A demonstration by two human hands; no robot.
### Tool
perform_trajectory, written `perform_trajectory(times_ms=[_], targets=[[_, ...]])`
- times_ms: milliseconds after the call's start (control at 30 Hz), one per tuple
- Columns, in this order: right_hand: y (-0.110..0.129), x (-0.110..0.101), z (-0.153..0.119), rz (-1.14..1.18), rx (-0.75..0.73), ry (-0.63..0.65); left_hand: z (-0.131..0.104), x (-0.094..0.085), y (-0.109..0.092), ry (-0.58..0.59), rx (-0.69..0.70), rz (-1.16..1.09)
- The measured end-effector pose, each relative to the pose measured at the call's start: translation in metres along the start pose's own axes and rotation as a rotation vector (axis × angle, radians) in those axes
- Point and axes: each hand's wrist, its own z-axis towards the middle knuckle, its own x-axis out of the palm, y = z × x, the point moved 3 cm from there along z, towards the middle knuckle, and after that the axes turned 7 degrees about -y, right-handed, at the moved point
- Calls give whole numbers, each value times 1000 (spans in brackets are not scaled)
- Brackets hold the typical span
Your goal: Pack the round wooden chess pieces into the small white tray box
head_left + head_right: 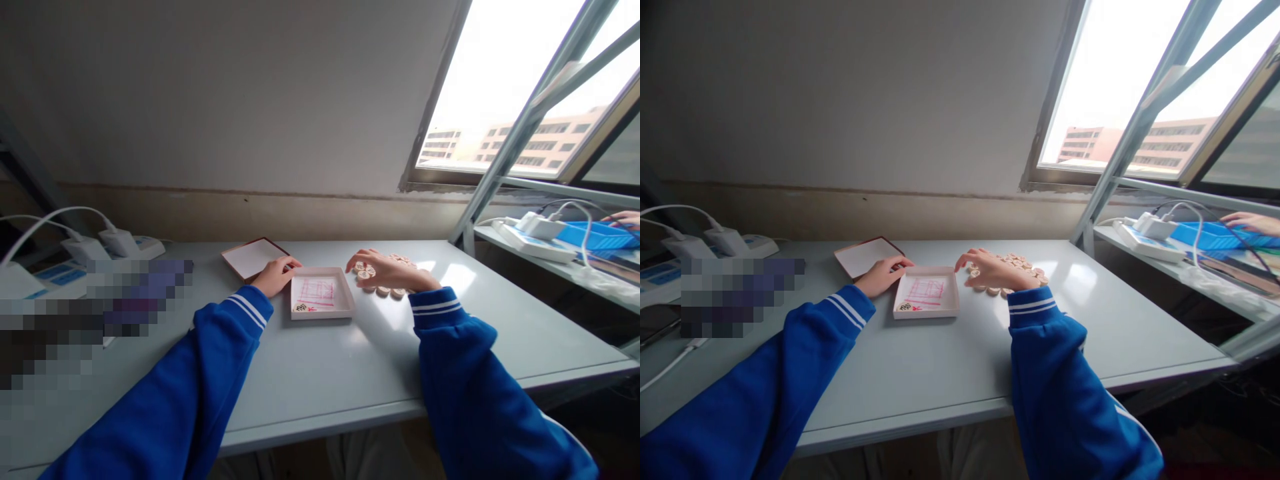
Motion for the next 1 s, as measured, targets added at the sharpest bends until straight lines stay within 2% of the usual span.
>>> perform_trajectory(times_ms=[100,200,267,333,433,533,667,833,1000], targets=[[40,13,12,147,-209,5,0,1,0,-5,11,3],[71,31,18,188,-368,66,0,0,0,-20,25,15],[80,40,19,217,-448,85,0,1,0,-23,28,26],[81,47,19,232,-469,49,0,1,-1,-22,30,31],[74,53,21,218,-435,-19,0,1,-2,-23,30,29],[69,53,23,180,-362,-13,0,1,-3,-18,25,31],[56,32,18,191,-304,-20,0,0,-2,-15,22,33],[12,-1,-10,128,-157,-30,0,1,0,1,25,7],[-36,-3,-40,-68,92,-49,1,1,0,-6,27,3]])
